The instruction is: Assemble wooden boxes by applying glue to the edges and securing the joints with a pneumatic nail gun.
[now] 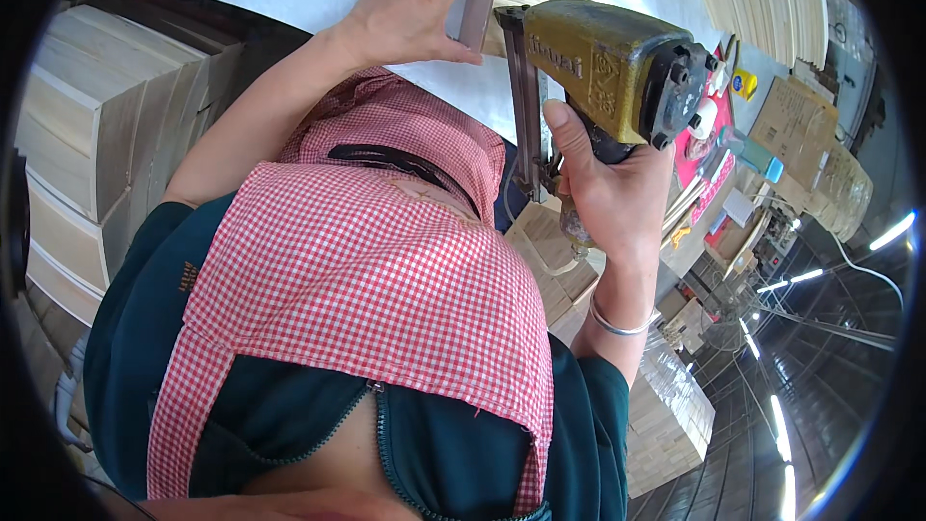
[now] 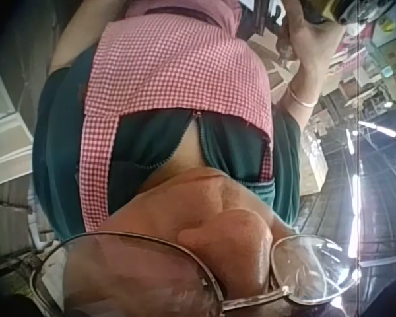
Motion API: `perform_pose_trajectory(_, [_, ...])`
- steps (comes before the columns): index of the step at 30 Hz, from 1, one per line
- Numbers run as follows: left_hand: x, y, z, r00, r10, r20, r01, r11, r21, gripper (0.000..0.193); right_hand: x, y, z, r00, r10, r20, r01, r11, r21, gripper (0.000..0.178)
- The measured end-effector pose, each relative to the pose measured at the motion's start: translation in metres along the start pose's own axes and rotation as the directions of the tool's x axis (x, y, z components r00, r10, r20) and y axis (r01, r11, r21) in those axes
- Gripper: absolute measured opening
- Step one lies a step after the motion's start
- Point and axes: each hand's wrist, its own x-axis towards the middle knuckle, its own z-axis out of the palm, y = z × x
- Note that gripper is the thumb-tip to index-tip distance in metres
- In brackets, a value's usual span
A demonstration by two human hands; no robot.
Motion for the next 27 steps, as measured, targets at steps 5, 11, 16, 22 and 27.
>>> perform_pose_trajectory(5, [-0.006,0.005,-0.005,0.999,0.023,-0.041,-0.021,0.999,0.049,0.125,0.000,-0.004,-0.001,0.998,0.053,0.015,-0.053,0.998,-0.016,0.026])
perform_pose_trajectory(11, [-0.008,-0.002,0.003,0.999,0.024,-0.037,-0.023,1.000,0.021,0.126,0.001,-0.011,-0.002,0.995,0.089,0.051,-0.086,0.994,-0.061,0.026])
perform_pose_trajectory(16, [-0.010,0.004,-0.005,1.000,0.022,-0.020,-0.021,0.999,0.037,0.126,0.007,-0.012,-0.006,0.991,0.100,0.090,-0.089,0.989,-0.121,0.027])
perform_pose_trajectory(22, [-0.009,0.004,-0.001,1.000,0.001,-0.013,0.000,0.998,0.064,0.126,0.006,-0.004,-0.004,0.996,0.003,0.091,0.008,0.992,-0.127,0.028])
perform_pose_trajectory(27, [-0.008,0.018,-0.001,0.995,-0.063,-0.078,0.074,0.986,0.148,0.125,0.000,-0.001,-0.004,0.998,0.031,0.047,-0.029,0.998,-0.057,0.028])
